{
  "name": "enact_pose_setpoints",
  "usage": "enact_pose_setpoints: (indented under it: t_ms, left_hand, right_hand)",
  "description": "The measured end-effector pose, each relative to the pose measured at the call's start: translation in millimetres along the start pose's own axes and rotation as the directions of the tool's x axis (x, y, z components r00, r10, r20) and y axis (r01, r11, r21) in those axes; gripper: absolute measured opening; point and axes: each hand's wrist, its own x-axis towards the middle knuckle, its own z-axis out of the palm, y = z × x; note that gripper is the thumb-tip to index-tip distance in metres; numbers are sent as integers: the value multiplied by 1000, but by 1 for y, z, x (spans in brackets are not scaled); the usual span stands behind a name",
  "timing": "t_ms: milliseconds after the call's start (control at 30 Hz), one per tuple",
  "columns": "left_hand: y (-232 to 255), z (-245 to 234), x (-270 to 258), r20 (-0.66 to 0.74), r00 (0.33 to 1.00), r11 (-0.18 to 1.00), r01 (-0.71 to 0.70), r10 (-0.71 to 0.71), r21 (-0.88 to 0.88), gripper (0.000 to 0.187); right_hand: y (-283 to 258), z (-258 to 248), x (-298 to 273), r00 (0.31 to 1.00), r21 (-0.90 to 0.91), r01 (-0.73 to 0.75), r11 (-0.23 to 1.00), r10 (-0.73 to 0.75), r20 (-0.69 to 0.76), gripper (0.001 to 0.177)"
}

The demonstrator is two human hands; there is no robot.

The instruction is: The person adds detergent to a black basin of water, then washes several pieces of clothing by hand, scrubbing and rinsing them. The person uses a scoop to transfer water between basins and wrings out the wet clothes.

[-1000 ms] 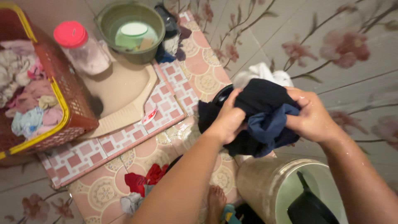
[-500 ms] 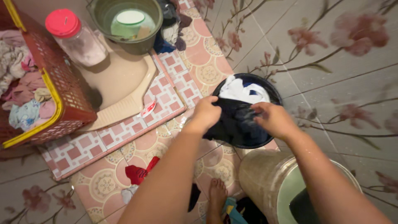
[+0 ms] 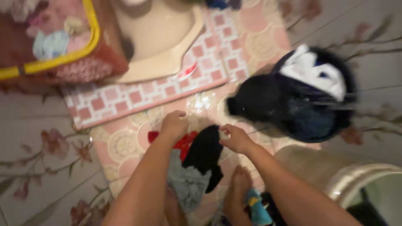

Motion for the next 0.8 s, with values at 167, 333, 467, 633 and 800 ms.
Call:
enact_pose_setpoints:
  t_ms: [167, 333, 467, 633, 800]
  left_hand:
    - [-107, 21, 9, 32, 999, 997, -21, 19, 73, 39]
    - [-168, 40, 11, 80, 990, 989, 106, -114, 100, 36]
    - [-189, 43, 3, 0, 998, 996, 56, -56, 70, 37]
    - [-185, 34, 5, -8, 1000, 998, 14, -13, 55, 39]
    - [-164, 20, 6, -13, 999, 998, 30, -29, 60, 44]
  right_hand:
    - [-30, 85, -7, 986, -313, -53, 948, 100, 135, 98]
    - [-70, 162, 10, 887, -721, 417, 553, -72, 457, 116]
    - [-57, 205, 25, 872, -801, 478, 360, -303, 384, 56]
    - [-33, 199, 47, 908, -684, 408, 604, -191, 373, 39]
    - [-54, 125, 46, 960, -600, 279, 749, -227, 163, 46]
